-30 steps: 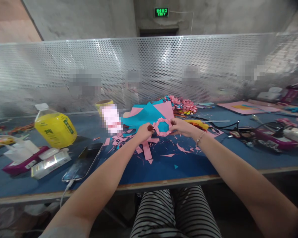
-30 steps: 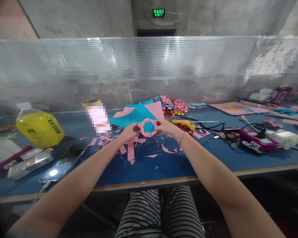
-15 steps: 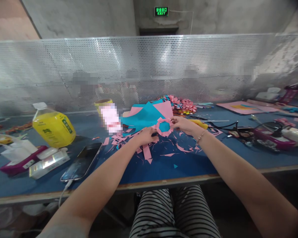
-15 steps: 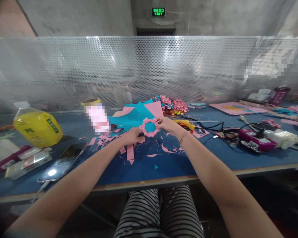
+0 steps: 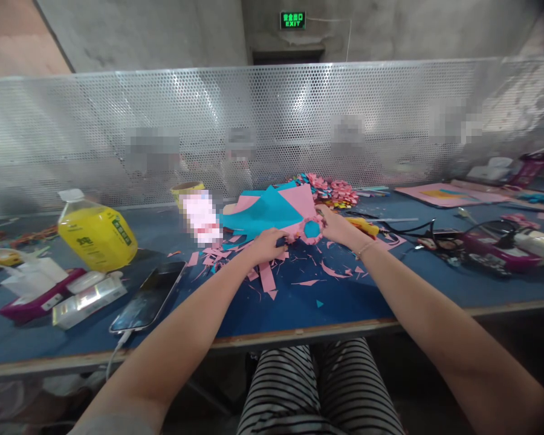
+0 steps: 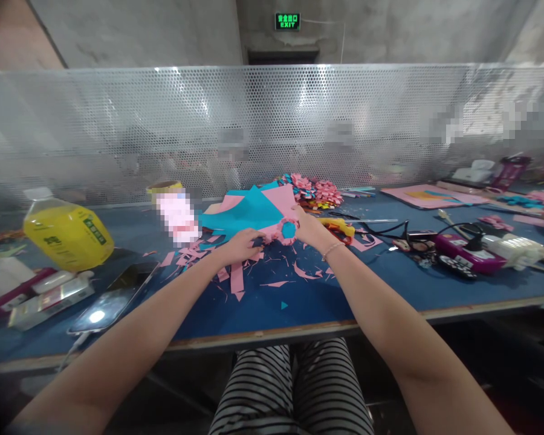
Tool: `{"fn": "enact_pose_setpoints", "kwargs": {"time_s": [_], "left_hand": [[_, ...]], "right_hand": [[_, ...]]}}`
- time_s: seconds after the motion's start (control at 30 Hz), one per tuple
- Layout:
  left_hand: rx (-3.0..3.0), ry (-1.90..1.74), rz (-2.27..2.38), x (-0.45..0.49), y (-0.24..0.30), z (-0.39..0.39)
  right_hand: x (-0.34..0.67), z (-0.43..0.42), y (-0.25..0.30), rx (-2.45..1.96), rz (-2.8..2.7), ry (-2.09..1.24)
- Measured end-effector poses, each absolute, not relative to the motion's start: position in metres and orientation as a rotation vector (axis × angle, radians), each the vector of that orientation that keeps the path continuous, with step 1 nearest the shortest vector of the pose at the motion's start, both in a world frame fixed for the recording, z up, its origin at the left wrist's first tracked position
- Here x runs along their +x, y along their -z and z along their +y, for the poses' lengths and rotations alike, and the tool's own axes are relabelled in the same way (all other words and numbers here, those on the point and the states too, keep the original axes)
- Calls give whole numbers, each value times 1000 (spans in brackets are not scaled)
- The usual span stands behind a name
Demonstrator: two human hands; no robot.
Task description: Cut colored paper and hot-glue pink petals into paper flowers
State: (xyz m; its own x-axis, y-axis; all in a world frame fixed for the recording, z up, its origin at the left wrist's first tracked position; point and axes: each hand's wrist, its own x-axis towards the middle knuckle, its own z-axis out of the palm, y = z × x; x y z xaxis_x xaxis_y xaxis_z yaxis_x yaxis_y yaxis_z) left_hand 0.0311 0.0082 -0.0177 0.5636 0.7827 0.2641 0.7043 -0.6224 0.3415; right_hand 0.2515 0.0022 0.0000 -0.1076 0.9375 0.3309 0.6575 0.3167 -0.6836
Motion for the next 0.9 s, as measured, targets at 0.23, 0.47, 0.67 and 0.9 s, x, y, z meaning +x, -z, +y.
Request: {"fn": "enact_pose_setpoints", "kwargs": {"time_s": [0.23,0.47,0.67,0.9], "left_hand": [[2750,-360,1170,36,19,1],[2467,-838,1384,31,11,11],[1929,-1499,1517,18,-5,12],[1723,-1611,1359,18,9,22]], "right_hand": [[255,1,-3,-1517,-1960,-237],[253,8,-5,-1400,-1762,-426],[241,-3,-6,-1224,-1570,-1094],[241,-17,-10,-1597,-2176,-824]]}}
